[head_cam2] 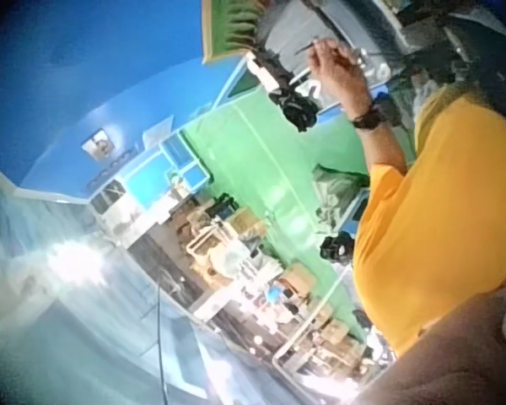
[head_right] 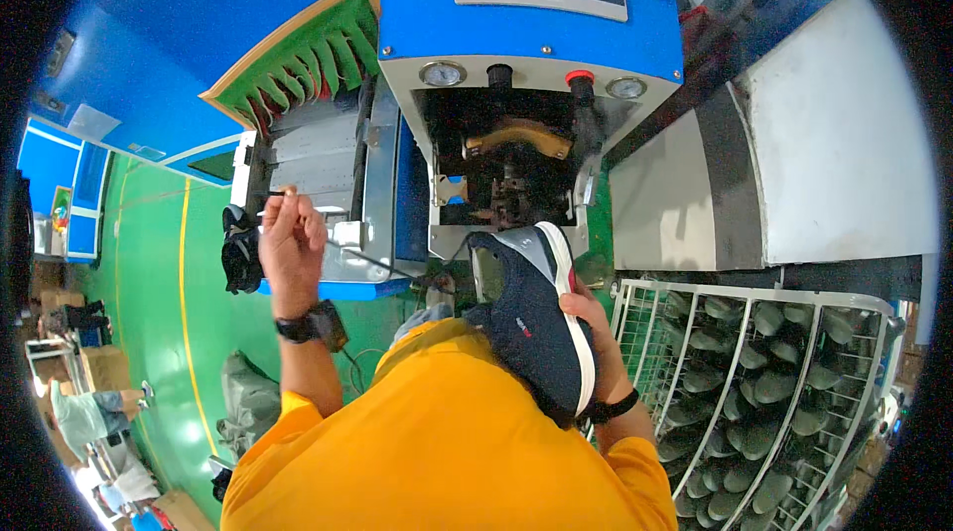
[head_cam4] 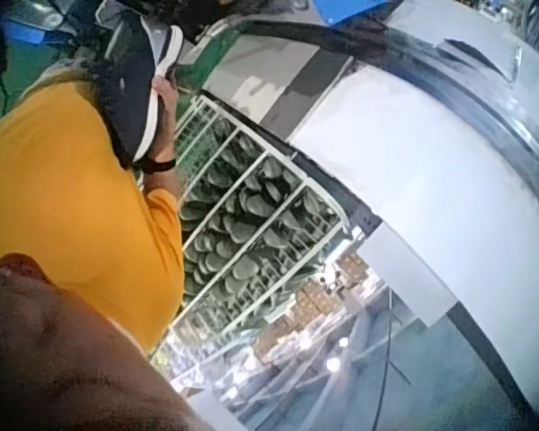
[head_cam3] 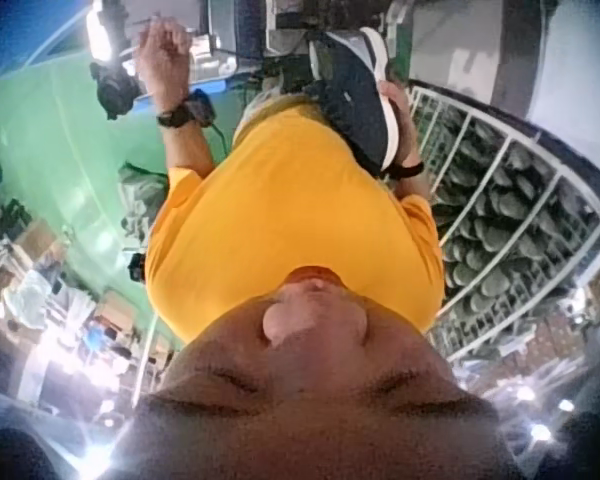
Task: Operating a shoe lasting machine to shape shoes.
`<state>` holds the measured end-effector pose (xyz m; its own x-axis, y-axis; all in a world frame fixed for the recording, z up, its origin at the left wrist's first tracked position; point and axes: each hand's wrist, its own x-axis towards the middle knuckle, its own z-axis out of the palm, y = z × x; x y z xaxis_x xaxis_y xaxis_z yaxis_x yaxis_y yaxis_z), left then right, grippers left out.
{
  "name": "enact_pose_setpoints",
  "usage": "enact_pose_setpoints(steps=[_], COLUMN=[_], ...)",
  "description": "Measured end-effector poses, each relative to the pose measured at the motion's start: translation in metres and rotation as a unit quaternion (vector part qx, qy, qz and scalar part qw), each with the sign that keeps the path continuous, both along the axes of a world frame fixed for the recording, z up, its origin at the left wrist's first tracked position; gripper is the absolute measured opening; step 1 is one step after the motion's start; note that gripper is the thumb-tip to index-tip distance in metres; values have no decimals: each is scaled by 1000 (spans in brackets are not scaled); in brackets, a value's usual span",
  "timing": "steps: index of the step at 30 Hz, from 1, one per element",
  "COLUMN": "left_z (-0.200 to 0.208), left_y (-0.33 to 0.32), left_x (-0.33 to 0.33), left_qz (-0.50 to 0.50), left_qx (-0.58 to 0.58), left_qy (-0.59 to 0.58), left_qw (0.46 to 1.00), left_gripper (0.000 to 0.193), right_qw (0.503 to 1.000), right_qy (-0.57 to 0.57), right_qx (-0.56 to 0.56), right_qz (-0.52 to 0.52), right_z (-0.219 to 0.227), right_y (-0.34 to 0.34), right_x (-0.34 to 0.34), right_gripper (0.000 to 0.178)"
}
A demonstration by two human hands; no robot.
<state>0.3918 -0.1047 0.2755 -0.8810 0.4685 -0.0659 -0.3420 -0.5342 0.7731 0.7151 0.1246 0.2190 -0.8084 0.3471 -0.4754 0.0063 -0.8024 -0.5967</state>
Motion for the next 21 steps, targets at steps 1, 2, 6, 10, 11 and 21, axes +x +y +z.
enact_pose_setpoints(steps=[1,2,6,10,11,21], left_z=[5,11,-12,-33,-40,-59], left_y=[-10,-16,25,50,51,19], left_x=[1,4,50,87,89,57], left_qz=[-61,-123,-264,-382,-410,-569], left_qx=[-105,-207,-424,-452,-416,-230], left_qy=[28,56,173,289,263,-41], left_qw=[992,969,849,752,768,789], left_gripper=[11,15,50,46,39,18], right_qw=[1000,998,994,995,993,993], right_qy=[-21,-41,-100,-65,-69,-104], right_qx=[-16,-33,37,75,99,0], right_qz=[-13,-28,31,6,7,-48], right_z=[-8,-15,-43,4,3,22], right_y=[1,3,11,-14,-12,-14], right_x=[5,9,19,-6,-6,1], right_gripper=[87,87,88,91,92,82])
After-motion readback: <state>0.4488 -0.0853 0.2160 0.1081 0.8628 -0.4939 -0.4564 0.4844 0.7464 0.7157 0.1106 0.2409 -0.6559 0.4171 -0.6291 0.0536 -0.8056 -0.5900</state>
